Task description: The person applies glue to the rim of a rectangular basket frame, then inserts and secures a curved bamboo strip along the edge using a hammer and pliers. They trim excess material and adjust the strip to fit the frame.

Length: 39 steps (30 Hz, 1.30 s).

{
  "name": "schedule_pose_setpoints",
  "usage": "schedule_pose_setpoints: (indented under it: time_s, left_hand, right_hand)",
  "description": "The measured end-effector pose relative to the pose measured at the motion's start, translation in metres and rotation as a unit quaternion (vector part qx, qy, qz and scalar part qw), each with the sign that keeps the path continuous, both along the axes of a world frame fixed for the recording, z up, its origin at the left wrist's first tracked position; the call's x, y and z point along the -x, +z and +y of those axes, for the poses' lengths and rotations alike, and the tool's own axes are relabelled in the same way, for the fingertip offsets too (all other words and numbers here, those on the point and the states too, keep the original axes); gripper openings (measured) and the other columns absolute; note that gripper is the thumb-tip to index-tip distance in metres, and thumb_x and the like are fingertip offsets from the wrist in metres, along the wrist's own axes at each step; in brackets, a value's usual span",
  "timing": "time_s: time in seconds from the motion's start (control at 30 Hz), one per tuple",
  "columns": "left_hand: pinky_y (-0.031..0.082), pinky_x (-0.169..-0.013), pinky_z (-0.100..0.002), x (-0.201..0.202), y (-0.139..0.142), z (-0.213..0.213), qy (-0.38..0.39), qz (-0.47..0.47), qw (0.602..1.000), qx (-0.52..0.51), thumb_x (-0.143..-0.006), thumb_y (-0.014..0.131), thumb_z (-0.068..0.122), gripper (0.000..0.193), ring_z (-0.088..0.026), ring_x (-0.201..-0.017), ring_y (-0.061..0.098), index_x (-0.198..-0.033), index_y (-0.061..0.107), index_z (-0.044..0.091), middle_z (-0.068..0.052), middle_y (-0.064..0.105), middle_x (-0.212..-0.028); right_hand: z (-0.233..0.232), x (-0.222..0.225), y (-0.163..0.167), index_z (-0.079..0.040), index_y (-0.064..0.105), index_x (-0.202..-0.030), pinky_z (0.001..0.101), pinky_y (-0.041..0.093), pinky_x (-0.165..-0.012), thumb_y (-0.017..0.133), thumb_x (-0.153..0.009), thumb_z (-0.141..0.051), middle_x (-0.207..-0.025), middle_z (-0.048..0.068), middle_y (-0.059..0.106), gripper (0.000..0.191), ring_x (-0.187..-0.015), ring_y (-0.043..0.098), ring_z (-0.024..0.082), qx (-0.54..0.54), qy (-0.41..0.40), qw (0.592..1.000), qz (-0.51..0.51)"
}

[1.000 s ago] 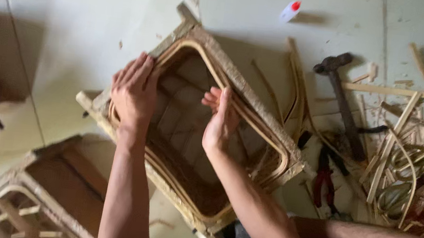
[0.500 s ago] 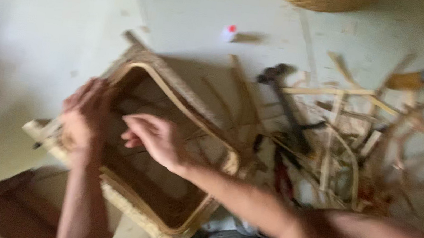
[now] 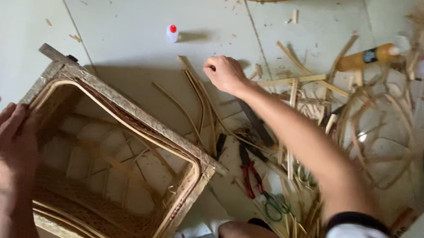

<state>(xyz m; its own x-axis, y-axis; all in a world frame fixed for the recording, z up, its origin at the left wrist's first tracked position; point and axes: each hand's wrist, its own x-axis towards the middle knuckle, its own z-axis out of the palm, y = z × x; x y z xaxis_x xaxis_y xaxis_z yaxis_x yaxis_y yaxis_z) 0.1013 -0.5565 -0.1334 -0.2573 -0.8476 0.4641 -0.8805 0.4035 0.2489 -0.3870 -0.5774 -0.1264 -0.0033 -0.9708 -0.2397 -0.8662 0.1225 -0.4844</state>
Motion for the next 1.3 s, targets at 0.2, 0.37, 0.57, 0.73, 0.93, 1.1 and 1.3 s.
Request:
schedule_pose_setpoints:
  time_s: [0.2,0.37,0.57,0.73,0.93,1.1,1.3]
  left_hand:
    - [0.061,-0.087,-0.032,0.002,-0.001,-0.003,0.015,0.06,0.996,-0.058,-0.114,0.076,0.013,0.011,-0.024,-0.101,0.076,-0.121,0.078,0.005,-0.013,0.077,-0.12]
    - [0.059,-0.073,-0.033,-0.001,-0.005,-0.005,0.022,0.016,0.999,-0.044,-0.108,0.08,0.013,0.012,-0.028,-0.097,0.075,-0.118,0.08,0.005,-0.021,0.074,-0.126]
    - [0.059,-0.105,-0.036,-0.013,-0.022,-0.002,0.008,0.055,0.997,-0.059,-0.112,0.075,0.016,0.016,-0.02,-0.113,0.076,-0.126,0.078,0.008,-0.009,0.076,-0.129]
    - [0.06,-0.106,-0.037,-0.01,-0.025,-0.002,0.011,0.085,0.996,-0.021,-0.107,0.078,0.014,0.014,-0.021,-0.115,0.077,-0.121,0.079,0.01,-0.01,0.076,-0.124]
    - [0.059,-0.094,-0.035,-0.01,-0.024,-0.006,0.02,0.075,0.997,-0.024,-0.105,0.076,0.014,0.014,-0.022,-0.111,0.077,-0.118,0.081,0.012,-0.011,0.078,-0.122]
    - [0.06,-0.101,-0.034,-0.012,-0.029,-0.005,0.014,0.074,0.997,-0.002,-0.106,0.077,0.011,0.012,-0.02,-0.114,0.077,-0.118,0.08,0.013,-0.009,0.078,-0.123]
    - [0.059,-0.108,-0.036,-0.009,-0.024,-0.002,0.018,0.077,0.997,-0.014,-0.105,0.079,0.012,0.015,-0.019,-0.117,0.076,-0.12,0.08,0.013,-0.008,0.077,-0.124]
  right_hand:
    - [-0.029,-0.027,-0.059,-0.009,0.074,-0.098,0.049,0.055,-0.079,0.068,-0.086,-0.019,-0.095,0.016,0.074,0.017,-0.09,0.07,0.035,-0.095,-0.06,0.992,0.064]
    - [-0.025,-0.041,-0.077,-0.005,0.061,-0.106,0.047,0.058,-0.066,0.063,-0.096,-0.016,-0.094,0.012,0.068,0.014,-0.078,0.068,0.028,-0.01,-0.088,0.995,-0.047]
    - [-0.045,-0.016,0.018,-0.004,0.059,-0.104,0.0247,0.055,-0.064,0.059,-0.112,-0.005,-0.085,0.002,0.063,0.008,-0.076,0.065,0.01,0.341,0.019,0.923,-0.18]
    - [-0.042,-0.074,0.114,-0.002,0.066,-0.096,0.0241,0.039,-0.046,0.055,-0.117,-0.004,-0.066,0.003,0.058,0.023,-0.049,0.052,0.008,0.281,0.129,0.846,-0.434]
    - [-0.002,-0.223,0.031,-0.013,0.061,-0.141,0.0175,0.047,-0.038,0.056,-0.111,-0.015,-0.14,0.009,0.067,0.03,-0.047,0.051,0.006,0.129,0.125,0.896,-0.407]
    - [-0.005,-0.228,-0.009,-0.017,0.059,-0.146,0.0208,0.049,-0.048,0.059,-0.112,-0.014,-0.141,0.007,0.07,0.034,-0.057,0.053,0.006,0.116,0.103,0.88,-0.449]
    - [-0.013,-0.224,-0.029,-0.017,0.057,-0.147,0.0214,0.056,-0.056,0.06,-0.112,-0.014,-0.141,0.006,0.069,0.035,-0.065,0.062,0.004,0.123,0.106,0.872,-0.463]
